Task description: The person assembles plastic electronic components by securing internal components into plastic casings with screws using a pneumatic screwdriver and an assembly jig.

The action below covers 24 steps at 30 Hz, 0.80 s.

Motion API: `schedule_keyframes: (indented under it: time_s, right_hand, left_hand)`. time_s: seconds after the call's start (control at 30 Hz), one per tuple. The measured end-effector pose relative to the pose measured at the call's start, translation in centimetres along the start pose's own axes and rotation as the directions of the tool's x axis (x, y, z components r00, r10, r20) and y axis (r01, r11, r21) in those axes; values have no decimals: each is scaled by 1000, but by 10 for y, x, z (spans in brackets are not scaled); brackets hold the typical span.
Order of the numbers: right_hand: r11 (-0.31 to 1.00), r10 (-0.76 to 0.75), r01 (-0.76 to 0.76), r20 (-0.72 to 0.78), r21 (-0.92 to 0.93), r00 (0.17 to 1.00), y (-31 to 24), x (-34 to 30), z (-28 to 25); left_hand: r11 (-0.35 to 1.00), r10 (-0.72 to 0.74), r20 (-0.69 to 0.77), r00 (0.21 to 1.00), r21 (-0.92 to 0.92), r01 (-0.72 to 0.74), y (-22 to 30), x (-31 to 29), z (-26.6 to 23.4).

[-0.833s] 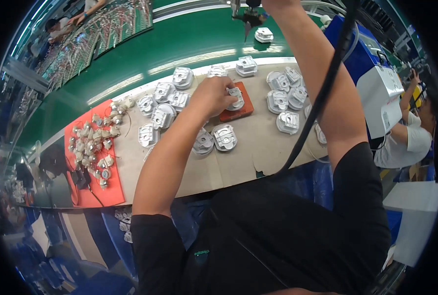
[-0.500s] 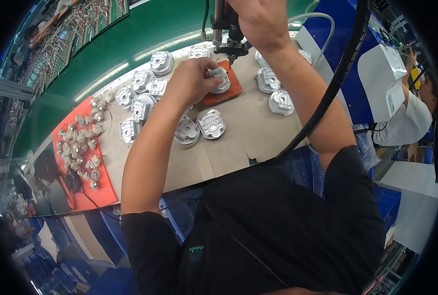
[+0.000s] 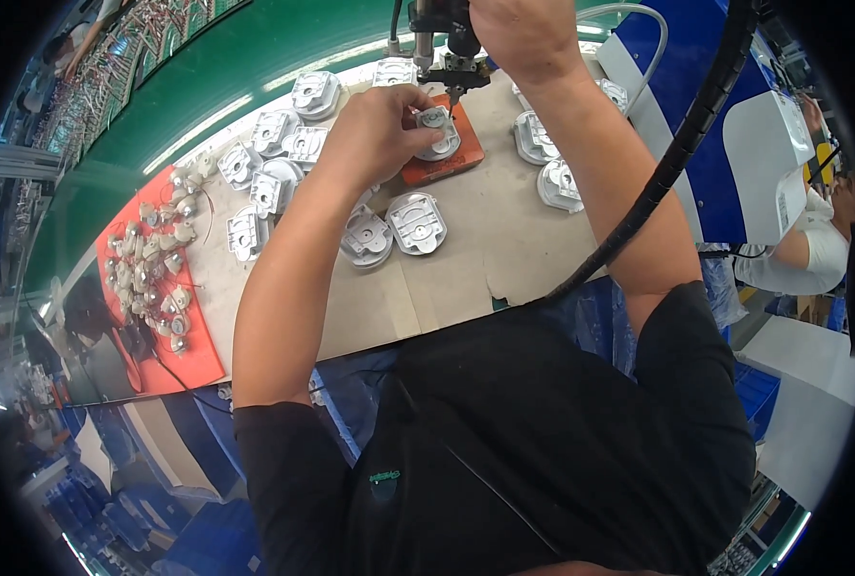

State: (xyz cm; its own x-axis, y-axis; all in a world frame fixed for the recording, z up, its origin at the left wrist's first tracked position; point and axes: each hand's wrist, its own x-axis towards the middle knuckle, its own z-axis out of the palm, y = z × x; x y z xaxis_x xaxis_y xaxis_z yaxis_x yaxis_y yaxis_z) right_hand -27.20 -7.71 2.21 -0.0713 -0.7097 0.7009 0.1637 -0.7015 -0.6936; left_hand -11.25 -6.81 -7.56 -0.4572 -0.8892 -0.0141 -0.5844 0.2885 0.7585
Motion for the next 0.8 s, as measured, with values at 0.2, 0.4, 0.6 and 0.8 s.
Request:
schedule_keyframes:
  time_s: [0.2, 0.4, 0.6, 0.8]
  right_hand:
    - [998, -20, 19, -24, -53, 1000, 9, -3, 2]
    - [997, -24, 23, -6, -70, 1000, 13, -7, -1]
    - [993, -72, 68, -41, -96, 997, -6, 3, 1]
    - [993, -89, 92, 34, -76, 995, -44, 17, 12]
  left_hand:
    - [1000, -7, -8, 1000, 21, 7, 0, -1, 0]
    - [1000, -18, 1, 1000, 0, 18, 3, -1, -2]
    - [999, 31, -31, 999, -44, -32, -11, -2, 4]
    - [996, 21, 131, 991, -87, -10, -16, -11, -19]
